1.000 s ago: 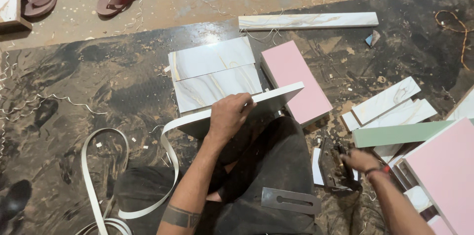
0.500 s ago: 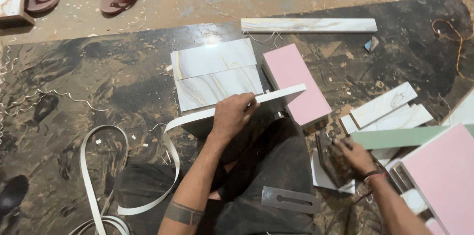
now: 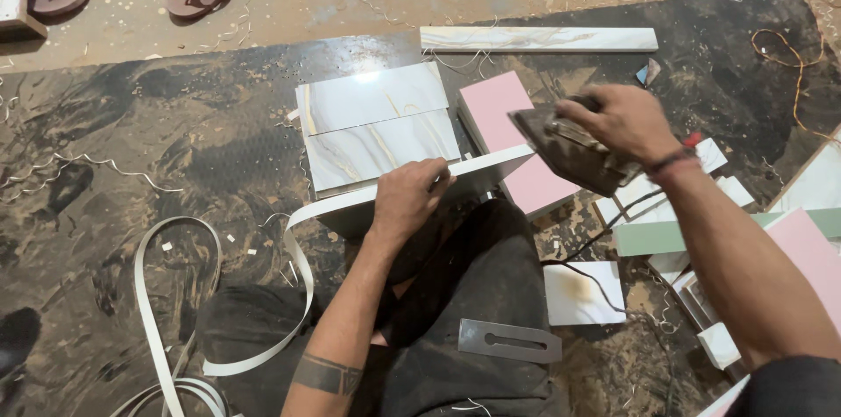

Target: The person sits on the floor and uses a handheld edge banding machine to bond white edge banding tape onto the edges of wood panels, then uses a small hand trimmer to trim the excess tape flush along the edges of green and pink panels, working on one panel at a time on their lap.

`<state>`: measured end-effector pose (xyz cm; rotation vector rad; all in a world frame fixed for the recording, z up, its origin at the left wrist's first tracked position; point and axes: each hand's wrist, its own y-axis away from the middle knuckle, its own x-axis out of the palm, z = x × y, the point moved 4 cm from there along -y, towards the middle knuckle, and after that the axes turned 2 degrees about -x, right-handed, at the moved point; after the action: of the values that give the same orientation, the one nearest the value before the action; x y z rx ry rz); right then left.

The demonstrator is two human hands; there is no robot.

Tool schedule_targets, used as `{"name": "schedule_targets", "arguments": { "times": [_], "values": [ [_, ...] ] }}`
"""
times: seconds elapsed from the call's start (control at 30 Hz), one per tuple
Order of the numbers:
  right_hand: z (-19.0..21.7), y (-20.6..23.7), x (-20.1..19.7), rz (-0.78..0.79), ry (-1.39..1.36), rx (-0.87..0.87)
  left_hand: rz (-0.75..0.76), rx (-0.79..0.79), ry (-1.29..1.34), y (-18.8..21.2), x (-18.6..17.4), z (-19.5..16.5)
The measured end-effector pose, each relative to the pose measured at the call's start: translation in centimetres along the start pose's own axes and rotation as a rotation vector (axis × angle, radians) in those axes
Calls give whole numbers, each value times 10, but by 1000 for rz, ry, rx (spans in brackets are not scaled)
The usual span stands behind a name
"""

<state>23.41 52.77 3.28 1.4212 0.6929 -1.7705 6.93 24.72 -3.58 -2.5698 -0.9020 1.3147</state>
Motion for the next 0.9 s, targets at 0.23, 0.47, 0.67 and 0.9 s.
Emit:
{"name": "schedule_targets", "arguments": {
  "times": [0.23, 0.47, 0.67, 0.9],
  "values": [
    [38, -20, 7, 7, 98, -22, 24, -36, 7, -3, 1, 5],
    [94, -28, 27, 37, 200, -56, 16, -8, 47, -1, 2, 4],
    [157, -26, 30, -95, 96, -213, -34, 103, -57, 15, -29, 14],
    [208, -17, 34, -49, 20, -236, -99, 163, -339, 71, -105, 53]
  ]
}}
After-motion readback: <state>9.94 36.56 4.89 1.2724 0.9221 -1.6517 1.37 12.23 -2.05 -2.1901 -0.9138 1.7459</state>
